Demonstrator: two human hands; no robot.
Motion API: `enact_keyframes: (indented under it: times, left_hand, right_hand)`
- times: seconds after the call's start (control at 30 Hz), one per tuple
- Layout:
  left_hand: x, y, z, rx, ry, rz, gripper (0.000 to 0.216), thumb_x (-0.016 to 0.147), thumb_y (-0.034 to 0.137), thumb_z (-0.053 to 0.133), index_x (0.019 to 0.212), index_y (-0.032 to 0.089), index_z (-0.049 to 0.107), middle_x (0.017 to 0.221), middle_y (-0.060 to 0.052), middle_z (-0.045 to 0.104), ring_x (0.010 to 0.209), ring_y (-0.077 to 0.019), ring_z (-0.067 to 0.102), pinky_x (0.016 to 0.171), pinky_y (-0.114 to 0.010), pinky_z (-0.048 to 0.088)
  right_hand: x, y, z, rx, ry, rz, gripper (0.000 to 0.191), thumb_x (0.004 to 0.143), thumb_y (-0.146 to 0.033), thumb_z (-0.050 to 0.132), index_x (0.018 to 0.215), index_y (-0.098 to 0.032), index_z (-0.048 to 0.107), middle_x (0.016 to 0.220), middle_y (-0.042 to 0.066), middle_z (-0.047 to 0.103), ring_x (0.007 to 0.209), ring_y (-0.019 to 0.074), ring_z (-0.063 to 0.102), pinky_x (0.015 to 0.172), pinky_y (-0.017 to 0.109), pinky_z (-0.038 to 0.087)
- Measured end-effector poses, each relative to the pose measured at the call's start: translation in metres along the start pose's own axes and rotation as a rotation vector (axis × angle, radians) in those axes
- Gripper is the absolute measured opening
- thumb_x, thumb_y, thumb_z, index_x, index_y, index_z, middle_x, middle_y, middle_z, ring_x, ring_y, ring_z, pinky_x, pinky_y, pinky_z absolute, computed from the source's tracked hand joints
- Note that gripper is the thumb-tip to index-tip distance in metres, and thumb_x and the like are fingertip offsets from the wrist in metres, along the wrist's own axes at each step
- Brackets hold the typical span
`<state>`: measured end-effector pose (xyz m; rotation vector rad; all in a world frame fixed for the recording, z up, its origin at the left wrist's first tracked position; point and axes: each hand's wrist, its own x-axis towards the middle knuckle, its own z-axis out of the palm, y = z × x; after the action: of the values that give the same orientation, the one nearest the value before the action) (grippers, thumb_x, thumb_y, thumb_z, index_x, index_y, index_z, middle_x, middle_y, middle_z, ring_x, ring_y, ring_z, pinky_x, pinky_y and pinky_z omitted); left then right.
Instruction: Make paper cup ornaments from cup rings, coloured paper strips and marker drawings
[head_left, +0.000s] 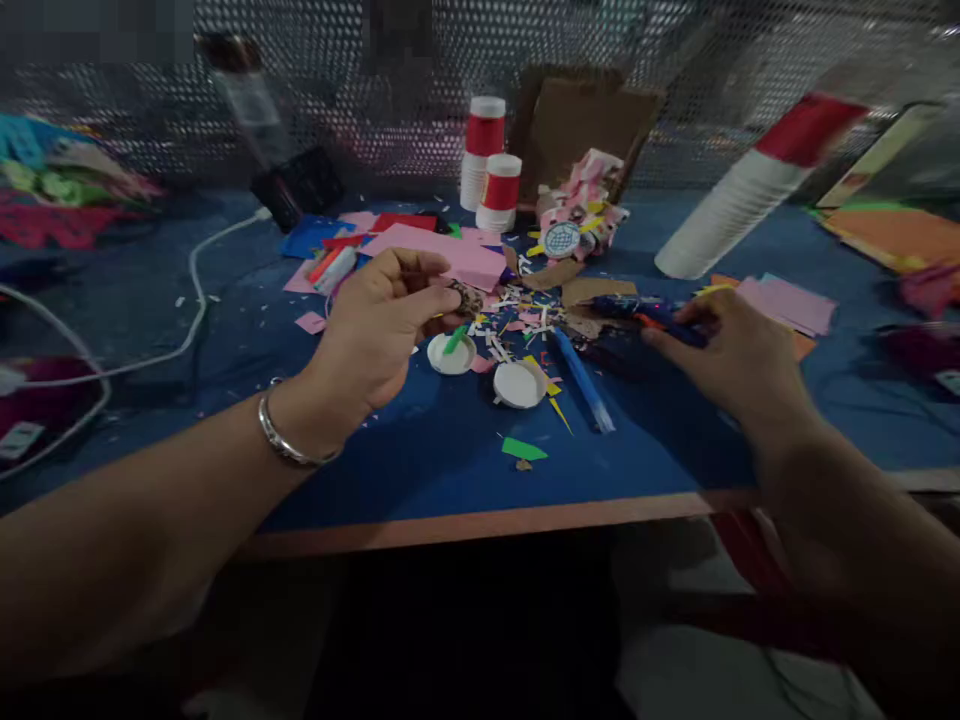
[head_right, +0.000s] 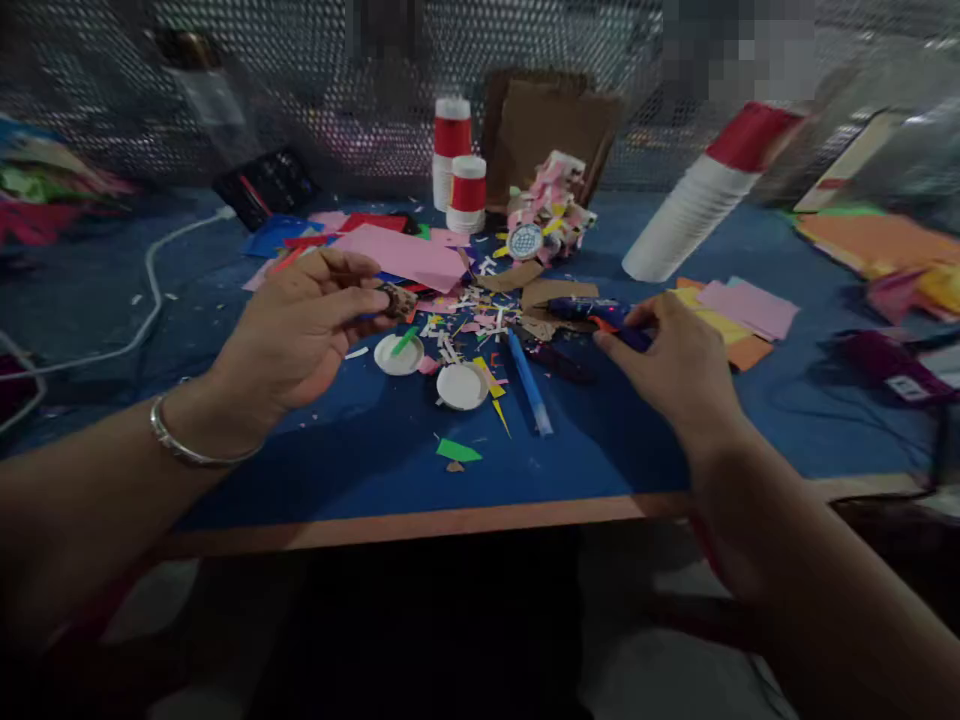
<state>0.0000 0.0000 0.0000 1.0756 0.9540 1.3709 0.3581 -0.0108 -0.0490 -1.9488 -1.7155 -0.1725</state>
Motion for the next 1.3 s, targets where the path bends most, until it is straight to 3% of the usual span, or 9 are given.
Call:
enact_keyframes:
  times: [0.13, 0.23, 0.4, 0.5, 0.6, 0.77, 1.0, 1.2, 1.3]
  left_hand:
    - [0.001, 0.004, 0.002, -0.009, 0.059, -0.016, 0.025, 0.082, -0.005, 0.069, 0.092, 0.018, 0.064, 0.079, 0.001, 0.069, 0.072, -0.0115, 0.071, 0.07, -0.026, 0.059]
    - [0.004, 0.003, 0.003, -0.029, 0.101, 0.0, 0.026, 0.082, -0.007, 0.066, 0.089, 0.018, 0.063, 0.076, 0.003, 0.068, 0.068, -0.0087, 0.067, 0.067, -0.023, 0.056]
    - [0.011, -0.002, 0.0, -0.072, 0.123, 0.052, 0.025, 0.084, -0.007, 0.065, 0.09, 0.016, 0.062, 0.077, 0.001, 0.069, 0.07, -0.0107, 0.07, 0.067, -0.024, 0.057]
    - [0.013, -0.003, -0.002, -0.095, 0.136, 0.028, 0.022, 0.085, -0.006, 0.065, 0.091, 0.016, 0.064, 0.078, 0.0, 0.071, 0.073, -0.0113, 0.072, 0.071, -0.023, 0.058]
    - [0.014, -0.002, -0.005, -0.112, 0.129, -0.017, 0.02, 0.084, -0.004, 0.066, 0.092, 0.015, 0.068, 0.082, -0.001, 0.073, 0.077, -0.011, 0.072, 0.077, -0.024, 0.059]
    - [0.019, -0.006, -0.01, -0.147, 0.129, -0.006, 0.018, 0.083, -0.004, 0.069, 0.087, 0.013, 0.073, 0.084, -0.001, 0.074, 0.081, -0.0112, 0.071, 0.085, -0.026, 0.059]
    - [0.021, -0.008, -0.013, -0.153, 0.111, 0.003, 0.016, 0.079, -0.002, 0.072, 0.081, 0.013, 0.076, 0.082, -0.001, 0.074, 0.082, -0.0116, 0.07, 0.092, -0.028, 0.059]
    - [0.015, -0.007, -0.01, -0.089, 0.077, -0.085, 0.016, 0.084, -0.001, 0.073, 0.089, 0.013, 0.081, 0.09, -0.003, 0.078, 0.083, -0.0101, 0.069, 0.077, -0.022, 0.053]
    - [0.014, -0.007, -0.008, -0.106, 0.047, -0.082, 0.019, 0.087, -0.003, 0.069, 0.087, 0.013, 0.08, 0.088, -0.002, 0.077, 0.082, -0.0094, 0.068, 0.078, -0.022, 0.052]
  right_hand:
    - [-0.001, -0.006, -0.006, -0.221, 0.074, -0.136, 0.035, 0.088, -0.055, 0.063, 0.102, -0.023, 0.067, 0.101, 0.016, 0.07, 0.106, 0.0391, 0.064, 0.094, 0.052, 0.049]
    - [-0.002, -0.037, -0.016, -0.171, 0.109, -0.408, 0.037, 0.097, -0.049, 0.056, 0.106, -0.017, 0.071, 0.107, 0.021, 0.072, 0.109, 0.0404, 0.065, 0.1, 0.055, 0.048]
    - [0.005, -0.126, -0.017, 0.049, -0.234, -0.756, 0.025, 0.1, -0.037, 0.059, 0.11, -0.019, 0.072, 0.107, 0.014, 0.078, 0.102, 0.0335, 0.069, 0.088, 0.045, 0.051]
    - [0.017, -0.169, -0.001, 0.089, -0.399, -0.72, 0.02, 0.099, -0.031, 0.061, 0.113, -0.019, 0.07, 0.11, 0.013, 0.078, 0.101, 0.0318, 0.071, 0.083, 0.042, 0.051]
    - [0.027, -0.193, 0.019, 0.092, -0.503, -0.631, 0.019, 0.098, -0.029, 0.066, 0.114, -0.019, 0.069, 0.107, 0.014, 0.079, 0.098, 0.032, 0.072, 0.08, 0.042, 0.05]
    - [0.031, -0.201, 0.037, 0.2, -0.565, -0.55, 0.019, 0.092, -0.025, 0.076, 0.109, -0.022, 0.07, 0.095, 0.01, 0.077, 0.087, 0.028, 0.072, 0.074, 0.039, 0.051]
    - [0.032, -0.19, 0.036, 0.488, -0.586, -0.5, 0.019, 0.084, -0.014, 0.075, 0.102, -0.019, 0.072, 0.089, 0.005, 0.075, 0.081, 0.0214, 0.069, 0.075, 0.036, 0.051]
    - [0.029, -0.175, 0.026, 0.601, -0.611, -0.51, 0.02, 0.082, -0.016, 0.073, 0.103, -0.018, 0.074, 0.081, 0.002, 0.073, 0.072, 0.0184, 0.064, 0.069, 0.033, 0.047]
    - [0.025, -0.175, 0.022, 0.576, -0.638, -0.561, 0.021, 0.078, -0.012, 0.073, 0.098, -0.019, 0.075, 0.082, 0.002, 0.075, 0.072, 0.0185, 0.066, 0.068, 0.032, 0.047]
